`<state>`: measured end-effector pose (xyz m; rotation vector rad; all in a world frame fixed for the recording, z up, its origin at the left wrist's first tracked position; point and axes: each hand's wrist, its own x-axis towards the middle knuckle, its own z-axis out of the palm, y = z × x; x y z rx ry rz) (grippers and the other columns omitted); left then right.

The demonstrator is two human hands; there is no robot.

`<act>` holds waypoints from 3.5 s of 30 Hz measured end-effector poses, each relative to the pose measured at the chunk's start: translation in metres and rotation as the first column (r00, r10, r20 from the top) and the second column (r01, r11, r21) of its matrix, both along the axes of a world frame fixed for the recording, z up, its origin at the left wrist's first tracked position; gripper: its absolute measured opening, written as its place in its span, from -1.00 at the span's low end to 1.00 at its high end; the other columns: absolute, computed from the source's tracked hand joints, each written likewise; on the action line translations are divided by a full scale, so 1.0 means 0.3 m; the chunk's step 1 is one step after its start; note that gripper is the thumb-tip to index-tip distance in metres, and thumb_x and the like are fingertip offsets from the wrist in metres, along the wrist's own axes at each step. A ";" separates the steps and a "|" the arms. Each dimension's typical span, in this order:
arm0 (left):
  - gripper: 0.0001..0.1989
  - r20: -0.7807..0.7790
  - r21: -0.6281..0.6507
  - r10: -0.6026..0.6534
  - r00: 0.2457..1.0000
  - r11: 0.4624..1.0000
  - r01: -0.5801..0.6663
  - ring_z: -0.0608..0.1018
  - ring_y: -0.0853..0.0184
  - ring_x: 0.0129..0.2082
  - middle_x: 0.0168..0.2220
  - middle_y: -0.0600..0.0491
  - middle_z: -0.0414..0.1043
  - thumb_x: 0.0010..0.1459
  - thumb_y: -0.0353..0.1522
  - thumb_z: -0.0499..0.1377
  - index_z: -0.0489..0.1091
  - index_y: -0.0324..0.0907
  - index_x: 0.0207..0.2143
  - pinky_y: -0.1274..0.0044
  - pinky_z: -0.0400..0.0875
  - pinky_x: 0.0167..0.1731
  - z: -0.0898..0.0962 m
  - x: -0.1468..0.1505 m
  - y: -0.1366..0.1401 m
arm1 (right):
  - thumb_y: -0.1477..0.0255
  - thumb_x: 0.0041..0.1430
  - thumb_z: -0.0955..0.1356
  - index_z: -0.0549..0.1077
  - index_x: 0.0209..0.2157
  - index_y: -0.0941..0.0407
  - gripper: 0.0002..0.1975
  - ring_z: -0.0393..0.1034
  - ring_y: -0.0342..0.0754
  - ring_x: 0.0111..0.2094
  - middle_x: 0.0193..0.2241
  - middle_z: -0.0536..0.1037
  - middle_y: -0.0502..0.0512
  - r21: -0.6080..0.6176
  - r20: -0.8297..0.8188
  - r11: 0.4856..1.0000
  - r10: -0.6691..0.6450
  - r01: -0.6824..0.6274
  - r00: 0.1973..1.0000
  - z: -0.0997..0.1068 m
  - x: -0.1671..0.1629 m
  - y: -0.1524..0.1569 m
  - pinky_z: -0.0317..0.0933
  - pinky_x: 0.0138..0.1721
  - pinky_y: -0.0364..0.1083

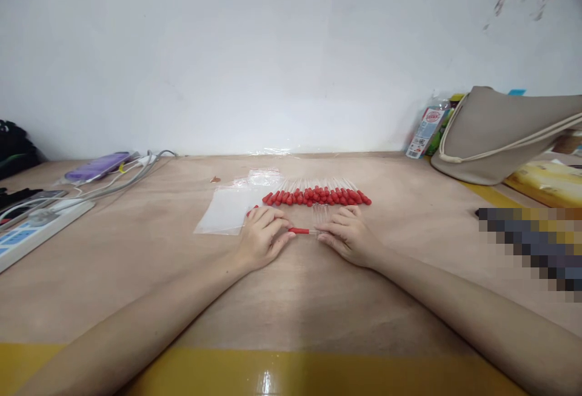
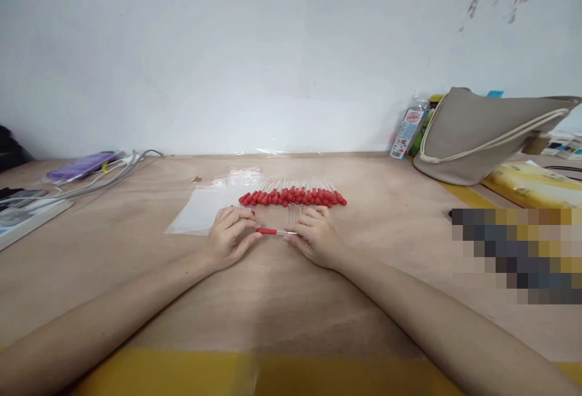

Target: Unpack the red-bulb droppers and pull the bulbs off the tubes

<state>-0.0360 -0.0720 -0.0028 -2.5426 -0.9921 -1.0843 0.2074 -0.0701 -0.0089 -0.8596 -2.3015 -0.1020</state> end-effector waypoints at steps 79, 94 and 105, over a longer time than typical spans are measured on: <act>-0.81 0.153 -0.311 0.352 0.924 0.904 -0.293 0.40 0.38 -0.47 -0.43 0.07 0.34 0.09 -0.24 0.11 0.39 -0.18 -0.41 0.52 0.32 -0.42 0.023 -0.103 0.111 | 0.21 0.14 0.25 0.44 -0.29 0.12 -0.71 0.30 -0.06 -0.33 -0.42 0.47 0.08 -0.068 0.049 0.960 -0.270 0.273 0.962 0.009 0.037 0.016 0.00 -0.23 -0.05; -0.87 -0.007 -0.137 0.215 0.977 0.967 -0.213 0.37 0.25 -0.27 -0.37 0.04 0.37 0.06 -0.29 0.14 0.41 -0.16 -0.41 0.39 0.25 -0.21 0.100 0.049 0.159 | 0.20 0.14 0.25 0.39 -0.16 0.12 -0.67 0.30 0.00 -0.21 -0.24 0.48 0.14 -0.121 0.029 0.965 -0.230 0.232 0.973 0.004 0.041 0.018 0.05 -0.14 0.00; -0.67 -0.123 -0.326 0.340 0.932 0.874 -0.361 0.34 0.13 -0.14 -0.29 -0.04 0.36 0.06 -0.10 0.09 0.34 -0.18 -0.52 0.30 0.22 -0.14 0.122 0.277 0.304 | 0.24 0.13 0.26 0.31 -0.04 0.17 -0.59 0.30 0.01 -0.23 -0.28 0.46 0.16 -0.171 -0.035 0.973 -0.162 0.154 0.986 -0.005 0.049 0.032 0.16 -0.15 0.02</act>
